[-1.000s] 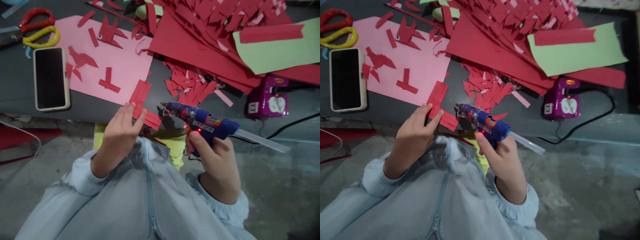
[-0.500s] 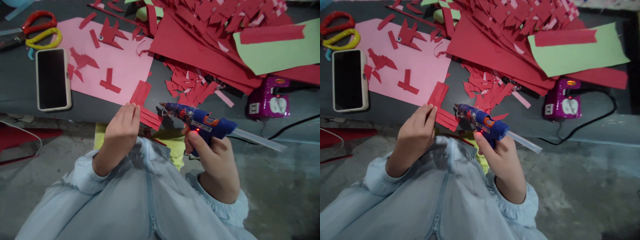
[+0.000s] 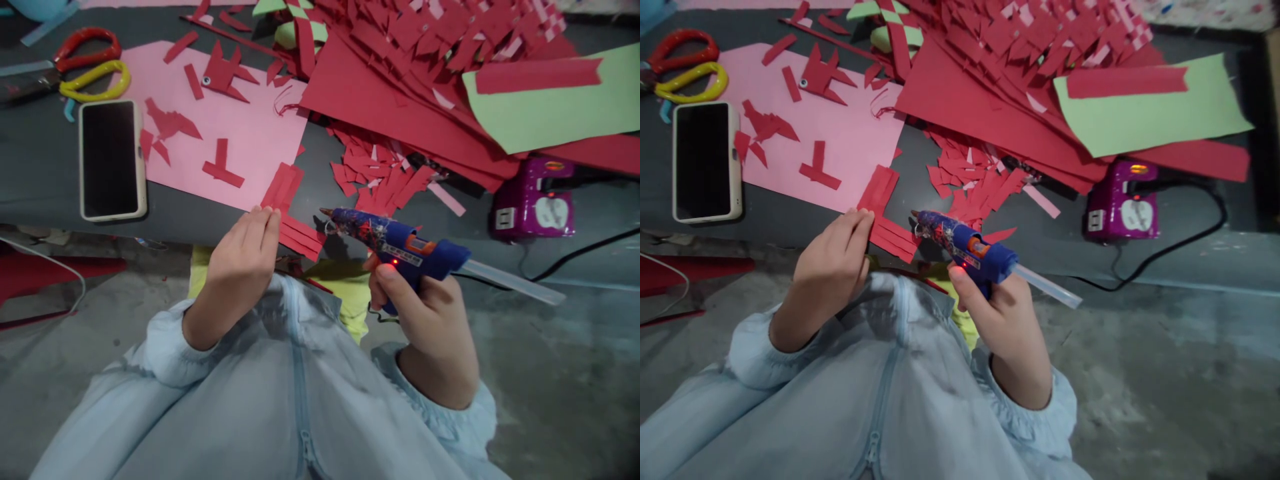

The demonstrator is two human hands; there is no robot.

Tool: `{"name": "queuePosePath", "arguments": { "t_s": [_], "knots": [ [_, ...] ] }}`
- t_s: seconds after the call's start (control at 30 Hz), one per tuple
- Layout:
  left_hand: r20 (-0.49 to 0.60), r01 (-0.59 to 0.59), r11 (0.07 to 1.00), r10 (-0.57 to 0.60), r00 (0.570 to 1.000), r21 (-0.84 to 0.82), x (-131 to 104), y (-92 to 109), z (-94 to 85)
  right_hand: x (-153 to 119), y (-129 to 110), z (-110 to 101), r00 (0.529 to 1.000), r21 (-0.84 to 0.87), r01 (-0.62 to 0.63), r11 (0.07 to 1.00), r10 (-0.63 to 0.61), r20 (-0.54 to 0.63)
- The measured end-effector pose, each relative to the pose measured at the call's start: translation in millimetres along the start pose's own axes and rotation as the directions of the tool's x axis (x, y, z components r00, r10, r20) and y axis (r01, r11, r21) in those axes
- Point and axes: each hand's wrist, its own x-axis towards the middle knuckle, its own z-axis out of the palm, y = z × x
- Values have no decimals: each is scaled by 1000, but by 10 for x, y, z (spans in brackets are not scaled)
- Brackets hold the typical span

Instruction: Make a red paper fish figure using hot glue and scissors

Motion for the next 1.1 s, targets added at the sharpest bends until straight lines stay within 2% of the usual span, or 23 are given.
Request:
{"name": "queuePosePath", "arguments": {
  "t_s": [0.17,0.37,0.57,0.83,1.1],
  "knots": [
    [-31,-5,1000,5,1000,3,-2,-38,69,4,-47,7,1000,19,0,1000,1,-5],
    [130,17,997,-7,992,-71,15,-58,0,-38,-87,21,999,36,26,999,-25,-25],
    [220,46,995,-25,975,-90,24,3,-47,-150,13,-36,999,12,21,1000,-20,-38],
    [247,115,990,-92,965,-80,51,202,-34,-273,81,-99,997,22,57,998,-56,-50],
    [267,45,998,-31,963,-50,46,189,-105,-304,135,-140,994,32,84,996,-81,-71]
  ]
}}
